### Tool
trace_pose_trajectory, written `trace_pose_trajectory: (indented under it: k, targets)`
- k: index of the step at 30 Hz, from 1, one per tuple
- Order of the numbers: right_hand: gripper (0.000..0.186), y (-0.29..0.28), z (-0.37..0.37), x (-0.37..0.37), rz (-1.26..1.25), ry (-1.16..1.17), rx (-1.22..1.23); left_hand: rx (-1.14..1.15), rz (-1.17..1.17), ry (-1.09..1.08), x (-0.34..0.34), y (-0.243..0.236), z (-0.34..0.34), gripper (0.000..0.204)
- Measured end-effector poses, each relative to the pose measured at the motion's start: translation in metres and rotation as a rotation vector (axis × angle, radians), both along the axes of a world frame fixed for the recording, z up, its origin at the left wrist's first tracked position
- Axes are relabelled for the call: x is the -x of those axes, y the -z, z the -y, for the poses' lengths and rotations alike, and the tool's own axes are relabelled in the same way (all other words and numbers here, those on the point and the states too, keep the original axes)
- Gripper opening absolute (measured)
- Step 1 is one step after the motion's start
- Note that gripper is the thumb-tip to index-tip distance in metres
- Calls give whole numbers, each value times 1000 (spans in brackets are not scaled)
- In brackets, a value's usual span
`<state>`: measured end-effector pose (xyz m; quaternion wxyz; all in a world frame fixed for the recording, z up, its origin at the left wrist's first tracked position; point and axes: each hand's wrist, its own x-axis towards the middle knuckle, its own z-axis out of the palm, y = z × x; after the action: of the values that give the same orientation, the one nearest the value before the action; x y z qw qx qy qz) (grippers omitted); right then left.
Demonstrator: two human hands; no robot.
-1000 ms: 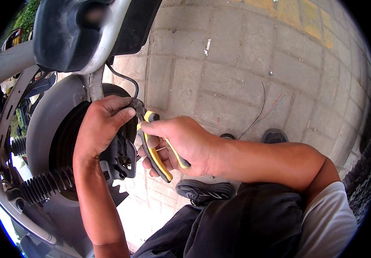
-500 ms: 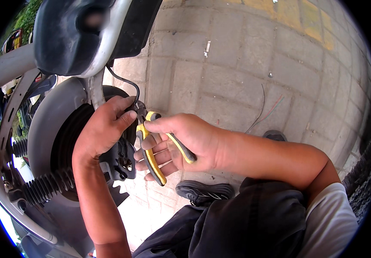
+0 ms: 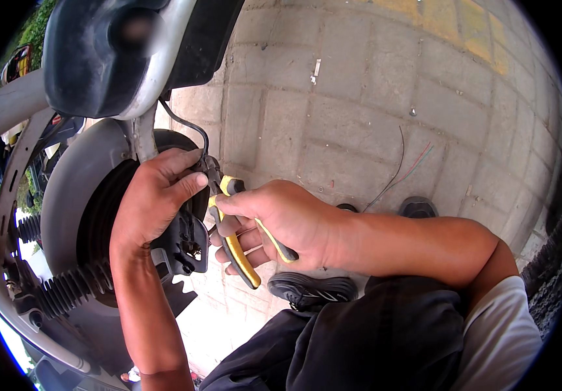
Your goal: The person works on the rear wheel area of a scooter, using pliers to strip and adjust wires near the brake assembly. They retrieve a battery from a cluttered workbench, then return to the scooter to continue manipulating the wiring with pliers.
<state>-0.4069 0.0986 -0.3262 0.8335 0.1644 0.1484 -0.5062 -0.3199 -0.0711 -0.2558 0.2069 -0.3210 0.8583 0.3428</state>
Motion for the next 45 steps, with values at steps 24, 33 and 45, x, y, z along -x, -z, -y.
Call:
trace_pose_trajectory:
  k: [24, 33, 45]
  targets:
    - [37, 5, -1, 11, 39, -34, 21, -38, -33, -55, 0, 2, -2, 30]
    - [33, 0, 0, 11, -105, -10, -11, 4, -25, -11, 1, 4, -3, 26]
    - [33, 0, -2, 18, -123, -67, -2, 13, -70, -55, -2, 3, -7, 30]
